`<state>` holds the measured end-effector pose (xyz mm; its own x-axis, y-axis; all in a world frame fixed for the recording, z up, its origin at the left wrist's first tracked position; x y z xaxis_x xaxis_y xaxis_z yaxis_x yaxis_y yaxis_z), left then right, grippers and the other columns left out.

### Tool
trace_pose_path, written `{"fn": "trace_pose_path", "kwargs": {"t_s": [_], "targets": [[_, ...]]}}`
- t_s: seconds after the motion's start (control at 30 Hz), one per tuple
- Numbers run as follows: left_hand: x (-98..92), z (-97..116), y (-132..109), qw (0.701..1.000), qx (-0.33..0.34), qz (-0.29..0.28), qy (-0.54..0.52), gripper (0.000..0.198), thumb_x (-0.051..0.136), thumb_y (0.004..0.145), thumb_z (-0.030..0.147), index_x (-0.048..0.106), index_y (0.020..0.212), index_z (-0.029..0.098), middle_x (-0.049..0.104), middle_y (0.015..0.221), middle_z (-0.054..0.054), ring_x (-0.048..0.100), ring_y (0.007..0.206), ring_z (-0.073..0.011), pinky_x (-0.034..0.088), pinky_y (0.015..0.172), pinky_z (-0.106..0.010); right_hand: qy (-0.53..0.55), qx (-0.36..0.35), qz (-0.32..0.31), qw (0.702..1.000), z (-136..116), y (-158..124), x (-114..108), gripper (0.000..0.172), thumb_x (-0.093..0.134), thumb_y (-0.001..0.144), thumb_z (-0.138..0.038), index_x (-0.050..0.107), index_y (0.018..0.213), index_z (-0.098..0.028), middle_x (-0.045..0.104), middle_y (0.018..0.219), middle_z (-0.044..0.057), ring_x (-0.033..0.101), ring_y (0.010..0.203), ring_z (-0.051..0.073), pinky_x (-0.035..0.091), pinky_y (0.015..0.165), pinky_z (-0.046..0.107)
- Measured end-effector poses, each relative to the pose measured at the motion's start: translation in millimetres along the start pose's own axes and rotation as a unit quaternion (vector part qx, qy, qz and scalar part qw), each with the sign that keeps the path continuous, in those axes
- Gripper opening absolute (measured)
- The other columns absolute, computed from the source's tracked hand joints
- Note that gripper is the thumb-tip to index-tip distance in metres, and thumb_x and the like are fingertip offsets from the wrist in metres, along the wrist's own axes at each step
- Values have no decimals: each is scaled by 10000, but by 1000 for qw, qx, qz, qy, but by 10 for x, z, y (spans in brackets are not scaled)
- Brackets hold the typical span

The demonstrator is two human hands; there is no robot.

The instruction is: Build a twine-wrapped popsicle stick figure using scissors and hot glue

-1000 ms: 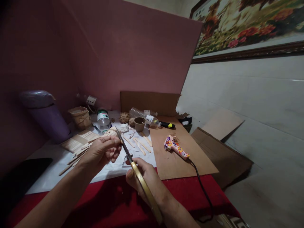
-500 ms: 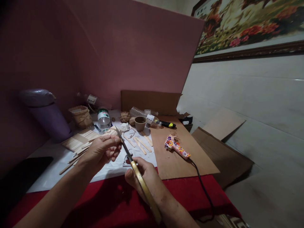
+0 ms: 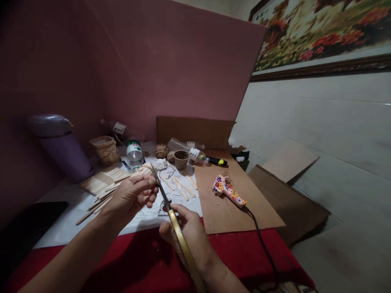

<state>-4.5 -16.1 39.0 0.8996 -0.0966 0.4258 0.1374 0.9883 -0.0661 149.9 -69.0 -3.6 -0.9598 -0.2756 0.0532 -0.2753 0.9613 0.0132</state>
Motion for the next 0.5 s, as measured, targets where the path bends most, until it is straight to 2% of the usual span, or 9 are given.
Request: {"fn": "trace_pose_path", "kwargs": {"t_s": [0.33, 0.5], "targets": [[24, -14, -3, 1000, 0, 5, -15, 205, 766, 616, 215, 599, 648, 101, 627, 544, -17, 542, 402, -84, 449, 360, -179, 20, 1, -9, 1000, -15, -7, 13, 700, 670, 612, -724, 603, 996, -142, 256, 468, -114, 175, 388, 43, 164, 350, 195], [24, -14, -12, 1000, 3, 9, -12, 212, 767, 620, 223, 598, 645, 99, 623, 544, -17, 541, 404, -85, 446, 358, -180, 8, 12, -3, 1000, -21, -22, 28, 715, 668, 573, -752, 585, 958, -156, 275, 478, -107, 178, 393, 44, 148, 345, 198]]}}
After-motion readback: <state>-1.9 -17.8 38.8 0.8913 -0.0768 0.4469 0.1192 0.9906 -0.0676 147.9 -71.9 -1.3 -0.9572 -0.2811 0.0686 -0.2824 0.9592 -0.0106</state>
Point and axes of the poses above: each hand's wrist, its own y-axis towards the middle knuckle, its own x-axis out of the palm, z = x × y, the point moved 1 cm from there along y, towards the middle knuckle
